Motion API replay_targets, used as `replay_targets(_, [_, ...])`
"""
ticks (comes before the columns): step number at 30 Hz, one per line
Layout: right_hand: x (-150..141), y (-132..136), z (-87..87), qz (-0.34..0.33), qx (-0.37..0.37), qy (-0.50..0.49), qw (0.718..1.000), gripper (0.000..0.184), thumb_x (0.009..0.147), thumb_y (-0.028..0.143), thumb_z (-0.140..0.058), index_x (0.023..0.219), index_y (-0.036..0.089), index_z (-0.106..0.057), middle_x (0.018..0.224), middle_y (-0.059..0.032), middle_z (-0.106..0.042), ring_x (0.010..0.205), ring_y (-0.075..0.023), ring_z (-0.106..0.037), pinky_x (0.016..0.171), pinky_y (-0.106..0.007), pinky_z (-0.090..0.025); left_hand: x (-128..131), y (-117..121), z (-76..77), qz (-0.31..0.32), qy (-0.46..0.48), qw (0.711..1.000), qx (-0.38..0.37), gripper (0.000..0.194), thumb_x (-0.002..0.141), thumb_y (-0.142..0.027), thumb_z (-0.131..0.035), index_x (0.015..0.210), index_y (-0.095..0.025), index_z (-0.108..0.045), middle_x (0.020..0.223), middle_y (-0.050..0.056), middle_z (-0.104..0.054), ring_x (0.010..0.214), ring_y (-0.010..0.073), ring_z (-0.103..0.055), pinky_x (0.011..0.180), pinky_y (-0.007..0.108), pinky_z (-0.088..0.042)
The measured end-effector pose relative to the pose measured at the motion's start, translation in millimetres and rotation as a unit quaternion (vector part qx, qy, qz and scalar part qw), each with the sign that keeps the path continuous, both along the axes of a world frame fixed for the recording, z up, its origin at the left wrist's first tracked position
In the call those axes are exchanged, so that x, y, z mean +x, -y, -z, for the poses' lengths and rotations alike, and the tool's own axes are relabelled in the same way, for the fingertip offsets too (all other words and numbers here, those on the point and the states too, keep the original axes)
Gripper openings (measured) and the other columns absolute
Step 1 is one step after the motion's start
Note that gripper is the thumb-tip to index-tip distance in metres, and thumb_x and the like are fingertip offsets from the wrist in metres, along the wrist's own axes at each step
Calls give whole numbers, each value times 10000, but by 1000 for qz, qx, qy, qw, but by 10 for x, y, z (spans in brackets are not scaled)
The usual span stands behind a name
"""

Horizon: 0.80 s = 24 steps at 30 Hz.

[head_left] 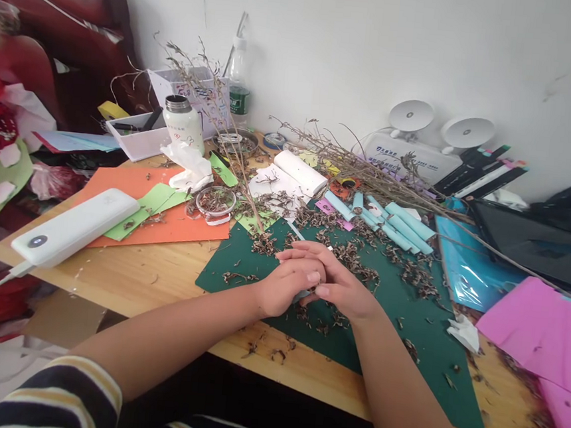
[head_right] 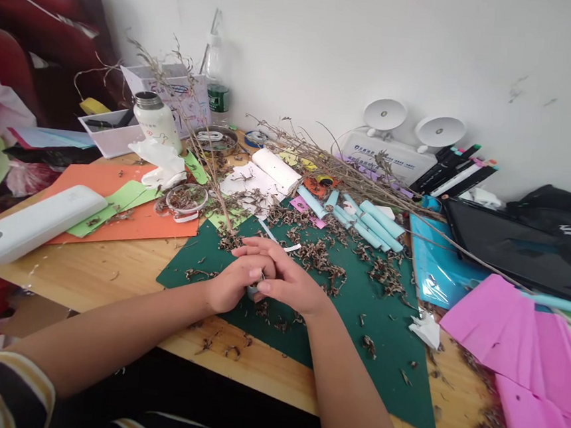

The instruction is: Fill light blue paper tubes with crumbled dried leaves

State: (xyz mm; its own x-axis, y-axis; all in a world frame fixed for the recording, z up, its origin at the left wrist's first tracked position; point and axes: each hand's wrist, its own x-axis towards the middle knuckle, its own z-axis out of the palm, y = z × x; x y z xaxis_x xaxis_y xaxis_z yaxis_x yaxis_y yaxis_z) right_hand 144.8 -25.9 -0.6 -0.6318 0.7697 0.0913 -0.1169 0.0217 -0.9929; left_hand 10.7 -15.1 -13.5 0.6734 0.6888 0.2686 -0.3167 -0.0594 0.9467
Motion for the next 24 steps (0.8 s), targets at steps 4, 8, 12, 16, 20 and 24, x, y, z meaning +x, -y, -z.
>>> replay_targets(4, [-18, 25, -17, 18, 3, -29, 999, 622, 720, 584, -440, 1231, 258, -304, 1189, -114, -444, 1080, -239, -439, 536, -239, -506, -2, 8, -53, 19, -9, 1000, -21, 171, 641, -287, -383, 528, -159, -391, 429, -18, -401, 413, 85, -351, 441, 234, -305])
replay_targets(8, [-44, 59, -45, 28, 23, 3, 999, 616, 727, 608, -415, 1242, 290, -300, 1194, -94, -444, 1121, -243, -410, 580, -243, -505, -5, 40, -76, -7, -47, 999, -16, 132, 599, -252, -365, 500, -167, -384, 420, -22, -379, 420, 90, -346, 421, 228, -297])
replay_targets(12, [-67, 73, -58, 57, 48, 47, 996, 531, 759, 470, -496, 1232, 300, -325, 1191, -68, -458, 1122, -218, -416, 784, -321, -472, -10, 48, -50, -35, -54, 998, 6, 154, 618, -241, -378, 482, -168, -375, 428, -22, -374, 447, 93, -365, 441, 225, -318])
replay_targets(16, [-78, 46, -6, 58, 44, 19, 997, 525, 750, 442, -525, 1218, 284, -346, 1144, -66, -504, 1082, -208, -457, 894, -406, -391, -13, 30, 1, -33, -56, 997, 30, 185, 669, -269, -381, 518, -163, -394, 454, -23, -385, 460, 93, -370, 446, 223, -317])
replay_targets(20, [-76, 3, 69, 43, 35, -37, 998, 670, 628, 528, -604, 1206, 283, -369, 1106, -59, -539, 1058, -206, -475, 906, -408, -375, -15, 22, 30, -25, -40, 995, 86, 232, 730, -323, -346, 570, -163, -398, 487, -15, -394, 472, 100, -362, 455, 235, -323])
replay_targets(24, [-70, -7, 78, 29, 15, -54, 998, 667, 631, 494, -624, 1210, 284, -367, 1105, -59, -539, 1060, -199, -473, 884, -393, -393, -25, 23, 40, -25, -28, 992, 124, 313, 795, -385, -318, 587, -162, -389, 512, -7, -398, 497, 105, -366, 477, 242, -334])
